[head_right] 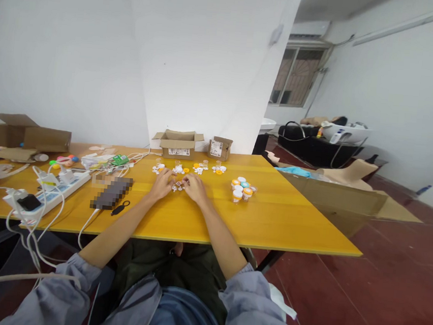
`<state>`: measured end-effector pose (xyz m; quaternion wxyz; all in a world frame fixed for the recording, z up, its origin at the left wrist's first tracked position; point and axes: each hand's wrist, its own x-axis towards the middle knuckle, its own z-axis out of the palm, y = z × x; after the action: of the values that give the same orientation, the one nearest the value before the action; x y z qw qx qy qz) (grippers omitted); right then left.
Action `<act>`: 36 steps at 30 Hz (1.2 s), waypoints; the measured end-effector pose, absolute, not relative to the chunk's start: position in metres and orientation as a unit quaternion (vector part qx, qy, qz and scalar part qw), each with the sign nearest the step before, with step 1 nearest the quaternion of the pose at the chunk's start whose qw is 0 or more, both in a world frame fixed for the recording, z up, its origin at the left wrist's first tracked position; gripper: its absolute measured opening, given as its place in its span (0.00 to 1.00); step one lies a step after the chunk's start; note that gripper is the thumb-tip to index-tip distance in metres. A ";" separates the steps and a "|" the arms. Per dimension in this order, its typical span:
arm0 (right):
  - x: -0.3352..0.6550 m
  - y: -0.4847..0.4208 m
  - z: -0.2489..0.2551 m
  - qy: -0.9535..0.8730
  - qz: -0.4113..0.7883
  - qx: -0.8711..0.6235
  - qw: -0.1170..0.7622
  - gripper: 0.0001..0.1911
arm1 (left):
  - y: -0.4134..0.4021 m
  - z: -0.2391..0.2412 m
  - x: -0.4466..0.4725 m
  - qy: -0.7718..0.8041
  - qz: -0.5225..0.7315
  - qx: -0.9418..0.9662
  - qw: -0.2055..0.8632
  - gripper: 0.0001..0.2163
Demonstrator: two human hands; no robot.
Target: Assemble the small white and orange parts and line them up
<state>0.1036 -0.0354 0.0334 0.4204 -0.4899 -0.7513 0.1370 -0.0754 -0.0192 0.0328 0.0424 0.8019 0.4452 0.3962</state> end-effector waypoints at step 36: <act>0.100 -0.027 0.019 -0.756 0.187 -0.486 0.397 0.12 | -0.008 0.032 -0.071 0.446 0.460 0.653 0.404 0.14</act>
<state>0.1004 -0.0270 0.0188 0.3968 -0.4864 -0.7556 0.1872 -0.0710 -0.0079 0.0325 0.4037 0.6525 0.4464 0.4604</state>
